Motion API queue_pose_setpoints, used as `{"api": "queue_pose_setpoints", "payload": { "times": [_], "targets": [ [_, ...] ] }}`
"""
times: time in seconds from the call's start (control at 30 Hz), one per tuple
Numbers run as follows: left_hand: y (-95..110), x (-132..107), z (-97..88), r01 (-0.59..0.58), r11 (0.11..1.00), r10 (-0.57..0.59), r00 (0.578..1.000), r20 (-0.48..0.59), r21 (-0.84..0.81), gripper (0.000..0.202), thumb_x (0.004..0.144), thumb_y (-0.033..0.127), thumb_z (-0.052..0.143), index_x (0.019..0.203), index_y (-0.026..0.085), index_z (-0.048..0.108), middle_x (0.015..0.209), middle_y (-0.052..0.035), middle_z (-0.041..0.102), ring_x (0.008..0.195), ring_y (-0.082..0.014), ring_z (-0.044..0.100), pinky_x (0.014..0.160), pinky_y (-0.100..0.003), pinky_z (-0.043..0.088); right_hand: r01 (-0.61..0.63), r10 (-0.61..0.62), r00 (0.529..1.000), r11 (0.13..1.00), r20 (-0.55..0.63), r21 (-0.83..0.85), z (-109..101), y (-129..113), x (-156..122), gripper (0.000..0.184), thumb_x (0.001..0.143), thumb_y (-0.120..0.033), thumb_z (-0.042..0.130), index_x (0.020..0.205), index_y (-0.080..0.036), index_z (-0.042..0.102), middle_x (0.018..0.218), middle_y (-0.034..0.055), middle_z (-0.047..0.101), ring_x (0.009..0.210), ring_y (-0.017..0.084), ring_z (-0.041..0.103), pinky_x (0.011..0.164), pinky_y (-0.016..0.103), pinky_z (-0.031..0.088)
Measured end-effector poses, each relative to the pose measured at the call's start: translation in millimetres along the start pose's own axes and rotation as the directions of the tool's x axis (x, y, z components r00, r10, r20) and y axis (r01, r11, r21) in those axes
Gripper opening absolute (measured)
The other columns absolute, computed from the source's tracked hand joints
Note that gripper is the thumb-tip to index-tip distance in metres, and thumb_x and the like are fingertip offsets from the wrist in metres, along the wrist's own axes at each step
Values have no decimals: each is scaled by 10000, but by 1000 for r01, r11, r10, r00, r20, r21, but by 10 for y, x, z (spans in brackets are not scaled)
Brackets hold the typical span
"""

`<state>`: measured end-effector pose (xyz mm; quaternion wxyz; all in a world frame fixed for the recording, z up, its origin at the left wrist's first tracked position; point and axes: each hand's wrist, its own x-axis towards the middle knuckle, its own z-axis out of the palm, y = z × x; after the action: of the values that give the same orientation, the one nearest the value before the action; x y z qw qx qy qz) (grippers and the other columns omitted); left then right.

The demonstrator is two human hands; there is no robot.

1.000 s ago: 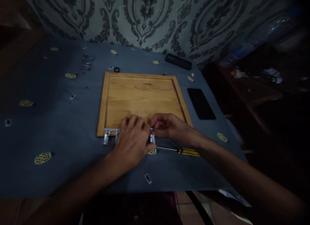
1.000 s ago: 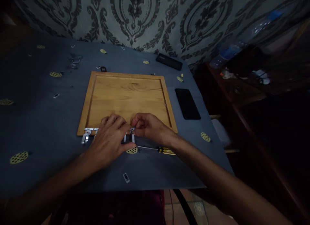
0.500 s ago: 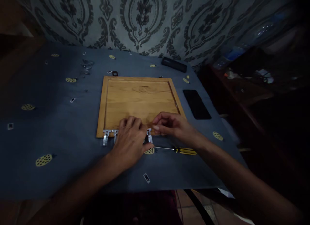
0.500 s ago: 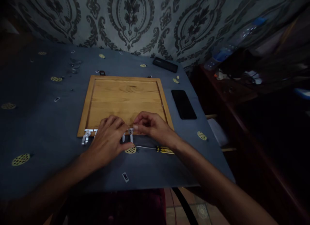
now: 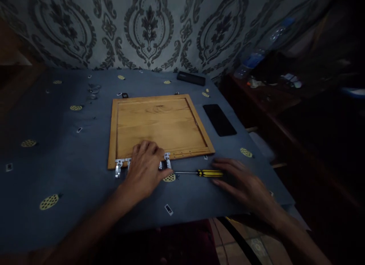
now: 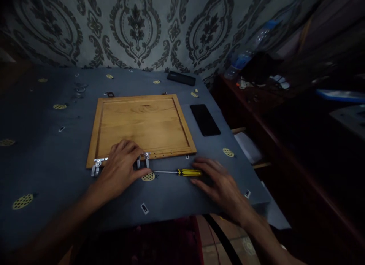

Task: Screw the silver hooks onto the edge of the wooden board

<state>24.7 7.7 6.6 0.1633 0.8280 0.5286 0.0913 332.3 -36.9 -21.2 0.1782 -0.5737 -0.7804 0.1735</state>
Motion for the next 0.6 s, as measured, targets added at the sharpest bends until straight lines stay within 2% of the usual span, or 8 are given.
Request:
{"api": "queue_pose_setpoints", "payload": {
  "times": [0.17, 0.3, 0.4, 0.5, 0.6],
  "targets": [
    [6, -8, -6, -1, 1000, 1, 1000, -9, 5, 320, 834, 413, 795, 998, 176, 657, 1058, -67, 630, 1077, -299, 519, 935, -456, 413, 11, -10, 1000, 999, 12, -41, 12, 62, -64, 383, 995, -519, 485, 1171, -263, 710, 1270, 120, 688, 1144, 312, 680, 970, 523, 575],
    [1, -12, -7, -7, 1000, 7, 1000, -19, 10, 313, 834, 404, 797, 999, 179, 655, 1056, -61, 627, 1066, -290, 519, 931, -445, 416, 8, -11, 999, 997, 45, 73, -56, 55, -40, 306, 988, -478, 510, 1042, -269, 726, 1135, 99, 739, 1047, 293, 716, 894, 474, 609],
    [-3, -6, -10, -3, 1000, 3, 1000, -11, 3, 325, 830, 405, 801, 1010, 178, 654, 1074, -60, 632, 1081, -292, 519, 933, -443, 414, -65, 60, 998, 980, 34, 186, -108, 75, -72, 305, 944, -524, 580, 1024, -273, 734, 1002, 77, 776, 894, 275, 750, 777, 416, 632],
    [-4, -2, -11, -6, 1000, 6, 1000, -4, 7, 338, 818, 411, 810, 1003, 172, 659, 1077, -63, 636, 1089, -300, 522, 930, -444, 414, -155, 177, 983, 939, -45, 307, -142, 44, -88, 335, 848, -584, 694, 977, -281, 753, 881, 51, 783, 770, 245, 749, 665, 353, 628],
    [4, -2, -14, -3, 1000, 3, 1000, -5, 19, 341, 815, 423, 810, 983, 164, 663, 1071, -67, 639, 1086, -302, 526, 925, -442, 416, -88, 185, 965, 896, -186, 436, -140, -89, -19, 279, 789, -536, 784, 896, -280, 757, 852, 29, 778, 755, 213, 738, 655, 316, 622]
  ]
}}
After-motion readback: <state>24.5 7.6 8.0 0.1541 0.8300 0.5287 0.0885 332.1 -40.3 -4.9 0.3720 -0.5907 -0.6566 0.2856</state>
